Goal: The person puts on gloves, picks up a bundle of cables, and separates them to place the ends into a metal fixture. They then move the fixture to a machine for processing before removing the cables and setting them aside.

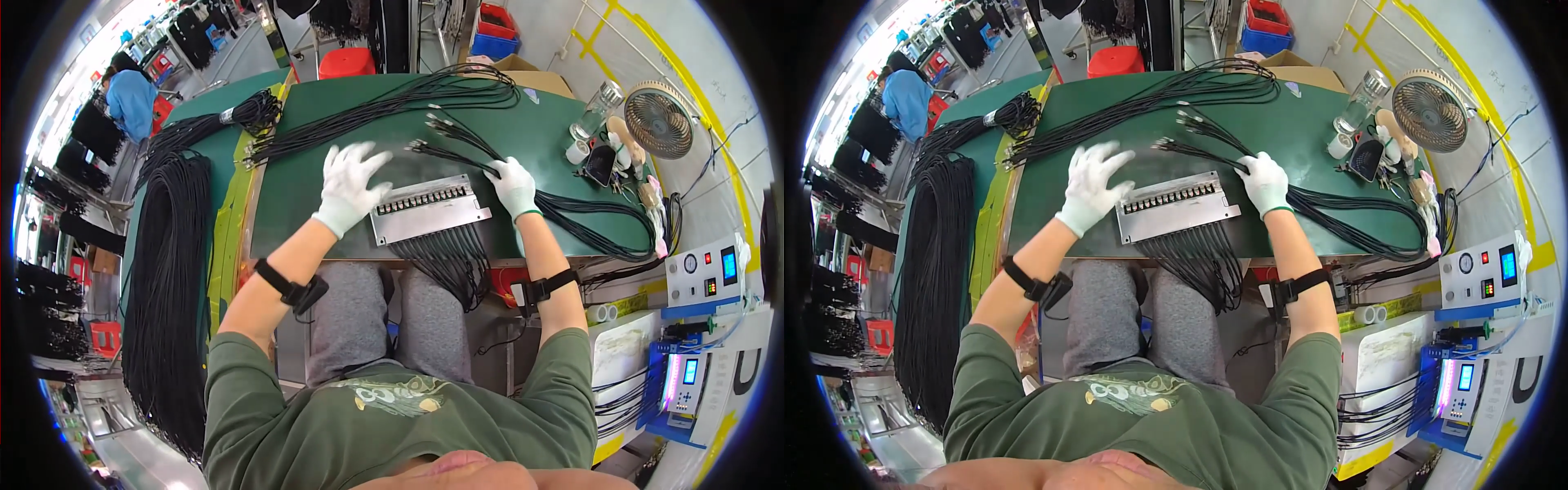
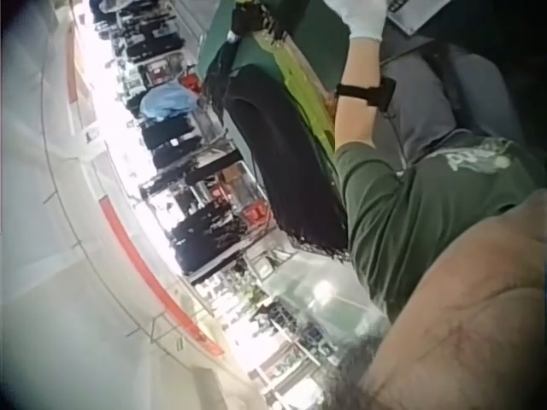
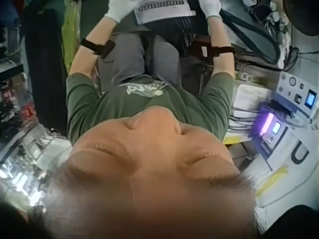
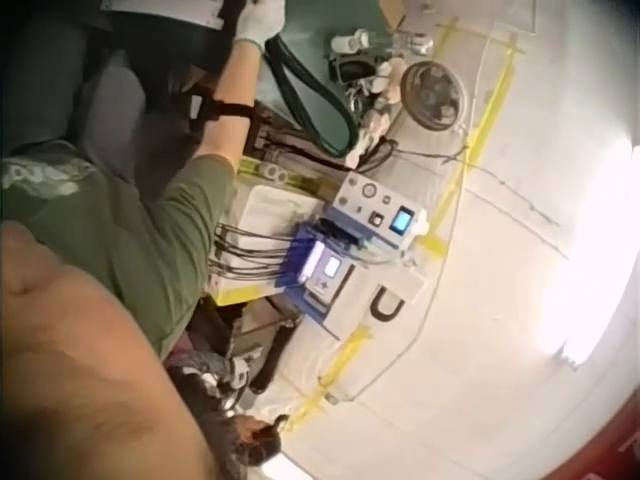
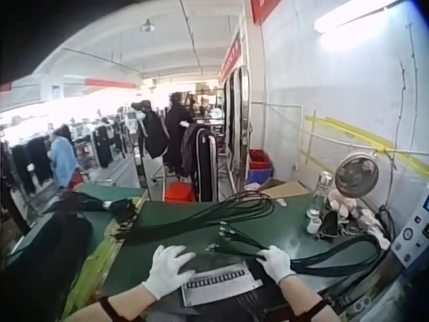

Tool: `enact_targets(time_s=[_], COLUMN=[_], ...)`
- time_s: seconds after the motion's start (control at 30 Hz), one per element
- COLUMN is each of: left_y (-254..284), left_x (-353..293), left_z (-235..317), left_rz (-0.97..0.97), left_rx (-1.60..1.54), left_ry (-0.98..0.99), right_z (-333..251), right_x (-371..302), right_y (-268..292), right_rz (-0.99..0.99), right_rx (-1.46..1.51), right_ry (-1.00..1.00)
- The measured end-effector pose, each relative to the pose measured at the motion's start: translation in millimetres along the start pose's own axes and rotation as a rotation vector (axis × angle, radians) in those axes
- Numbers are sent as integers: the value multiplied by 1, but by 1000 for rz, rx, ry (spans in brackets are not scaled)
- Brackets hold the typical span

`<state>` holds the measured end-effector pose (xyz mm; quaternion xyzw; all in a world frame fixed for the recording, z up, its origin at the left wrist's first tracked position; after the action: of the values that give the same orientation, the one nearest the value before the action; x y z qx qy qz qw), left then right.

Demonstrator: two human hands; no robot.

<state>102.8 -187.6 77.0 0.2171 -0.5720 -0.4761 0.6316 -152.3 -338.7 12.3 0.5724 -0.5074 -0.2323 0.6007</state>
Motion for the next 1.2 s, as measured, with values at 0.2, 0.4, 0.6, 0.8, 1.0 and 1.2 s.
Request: enact_targets(time_s=[0.2,0.4,0.6,0.8,1.0,1.2], left_y=[-27,-19,-26,-27,-28,-13], left_x=[-85,-85,-91,-91,-93,-83], left_z=[-27,-14,-11,-8,-7,-8], left_rz=[-30,-13,-83,-99,-102,-114], left_rx=[-221,-266,-159,-212,-184,-531], left_ry=[154,145,150,151,110,184], right_z=[9,-17,18,9,8,-60], right_x=[3,-18,-66,-76,-92,-81], right_y=[-10,31,-7,-24,-26,61], right_rz=[-57,303,-379,-381,-519,-222], right_rx=[-21,-79,327,564,649,1272], right_ry=[2,320,-391,-491,-573,-415])
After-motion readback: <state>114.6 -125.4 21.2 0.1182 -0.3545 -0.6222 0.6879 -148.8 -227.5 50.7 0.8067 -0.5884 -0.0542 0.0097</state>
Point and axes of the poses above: each hand's wrist, its own x-axis towards the middle knuckle, its own y-axis out of the back of the hand, z = x × y, the point moved 10 cm from there along x, towards the middle knuckle, and after that the axes turned 6 degrees about -x, right-handed, at the moved point
